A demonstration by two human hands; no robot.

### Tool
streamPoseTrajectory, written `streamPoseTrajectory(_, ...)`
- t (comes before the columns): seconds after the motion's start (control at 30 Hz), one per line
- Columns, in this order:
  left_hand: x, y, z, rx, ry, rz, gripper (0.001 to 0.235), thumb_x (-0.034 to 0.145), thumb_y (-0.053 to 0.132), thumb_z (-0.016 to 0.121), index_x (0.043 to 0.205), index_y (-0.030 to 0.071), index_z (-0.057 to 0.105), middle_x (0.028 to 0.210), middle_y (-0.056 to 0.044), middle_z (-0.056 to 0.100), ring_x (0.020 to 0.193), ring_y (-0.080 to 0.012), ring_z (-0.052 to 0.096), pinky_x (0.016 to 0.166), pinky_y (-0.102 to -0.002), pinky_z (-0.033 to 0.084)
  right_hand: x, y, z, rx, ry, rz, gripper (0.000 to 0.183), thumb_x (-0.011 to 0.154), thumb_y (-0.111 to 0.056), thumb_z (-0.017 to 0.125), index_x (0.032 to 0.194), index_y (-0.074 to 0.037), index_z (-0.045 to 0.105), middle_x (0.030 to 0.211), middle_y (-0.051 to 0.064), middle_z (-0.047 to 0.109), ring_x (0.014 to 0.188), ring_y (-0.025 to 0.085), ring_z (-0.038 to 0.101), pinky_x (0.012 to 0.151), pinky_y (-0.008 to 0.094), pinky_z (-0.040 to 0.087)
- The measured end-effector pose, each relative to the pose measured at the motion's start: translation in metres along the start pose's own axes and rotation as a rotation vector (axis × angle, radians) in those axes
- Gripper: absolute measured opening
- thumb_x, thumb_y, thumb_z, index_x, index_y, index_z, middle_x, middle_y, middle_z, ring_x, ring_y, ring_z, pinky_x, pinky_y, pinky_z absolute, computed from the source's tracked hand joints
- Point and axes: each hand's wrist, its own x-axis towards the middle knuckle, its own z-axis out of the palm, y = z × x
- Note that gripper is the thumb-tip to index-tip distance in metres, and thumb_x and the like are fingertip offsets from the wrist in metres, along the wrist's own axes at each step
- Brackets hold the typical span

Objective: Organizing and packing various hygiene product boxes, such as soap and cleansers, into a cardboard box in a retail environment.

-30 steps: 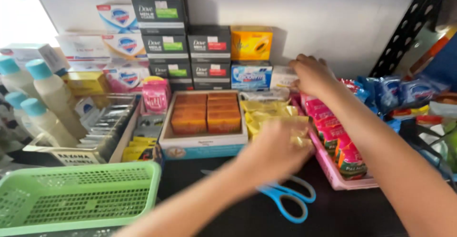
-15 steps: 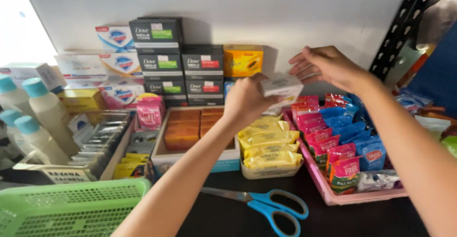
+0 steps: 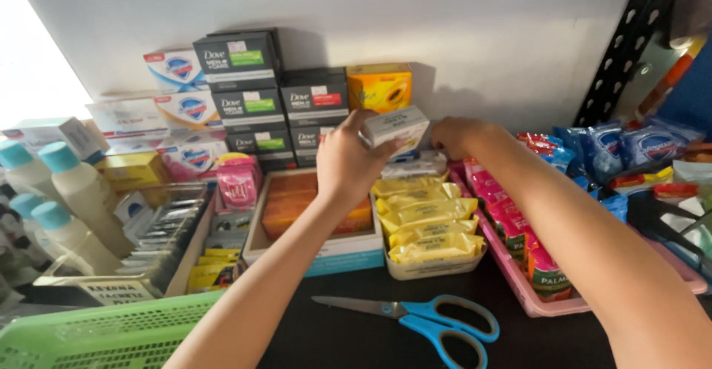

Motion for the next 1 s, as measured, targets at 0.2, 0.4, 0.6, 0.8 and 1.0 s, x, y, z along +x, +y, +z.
streamPoseTrajectory(0.2, 0.007, 0.007, -0.010, -0.024, -0.044, -0.100, 0.059, 0.070, 0.039, 0.089, 0.119, 0.011, 0.070, 0.089, -0.013, 0.076, 0.082, -0.0313, 0.075, 0.072, -0.042, 0.059, -0.006, 0.031, -0.011, 0.049, 0.091, 0.011, 0.040, 0.070, -0.009, 0.077, 0.110, -0.014, 0.078, 0.112, 0.012, 0.075, 0.107, 0.032, 0.071, 0.092, 0.043, 0.056)
streamPoseTrajectory(0.4, -0.003, 0.011, -0.021, -0.210, -0.070, 0.085, 0.053, 0.072, 0.027, 0.091, 0.115, 0.005, 0.070, 0.094, -0.013, 0.077, 0.087, -0.0268, 0.075, 0.078, -0.037, 0.059, -0.071, 0.058, -0.071, 0.470, 0.522, -0.026, 0.044, 0.073, -0.015, 0.087, 0.114, -0.006, 0.073, 0.108, 0.012, 0.075, 0.094, 0.024, 0.073, 0.083, 0.038, 0.058)
streamPoseTrajectory(0.6, -0.079, 0.065, -0.071, -0.450, -0.309, 0.201, 0.050, 0.074, 0.015, 0.091, 0.116, 0.002, 0.067, 0.100, -0.009, 0.077, 0.091, -0.0184, 0.072, 0.080, -0.032, 0.058, -0.238, -0.054, -0.111, 0.674, 0.615, -0.126, 0.036, 0.096, -0.013, 0.078, 0.125, 0.002, 0.063, 0.116, 0.012, 0.070, 0.103, 0.019, 0.071, 0.088, 0.033, 0.058)
streamPoseTrajectory(0.8, -0.199, 0.109, -0.119, -0.560, -0.361, 0.087, 0.050, 0.072, 0.010, 0.093, 0.114, 0.002, 0.067, 0.133, -0.013, 0.061, 0.124, -0.0191, 0.062, 0.095, -0.033, 0.059, -0.381, -0.196, -0.082, 0.691, 0.640, -0.093, 0.040, 0.087, -0.006, 0.078, 0.122, 0.004, 0.061, 0.124, 0.012, 0.067, 0.113, 0.020, 0.067, 0.093, 0.033, 0.057)
streamPoseTrajectory(1.0, -0.296, 0.097, -0.130, -0.892, -0.520, -0.196, 0.056, 0.070, 0.009, 0.092, 0.115, 0.005, 0.060, 0.157, -0.007, 0.045, 0.138, -0.0184, 0.055, 0.098, -0.036, 0.064, -0.439, -0.263, -0.002, 0.641, 0.613, -0.142, 0.045, 0.077, -0.011, 0.083, 0.118, -0.001, 0.068, 0.119, 0.009, 0.070, 0.104, 0.018, 0.069, 0.087, 0.032, 0.055)
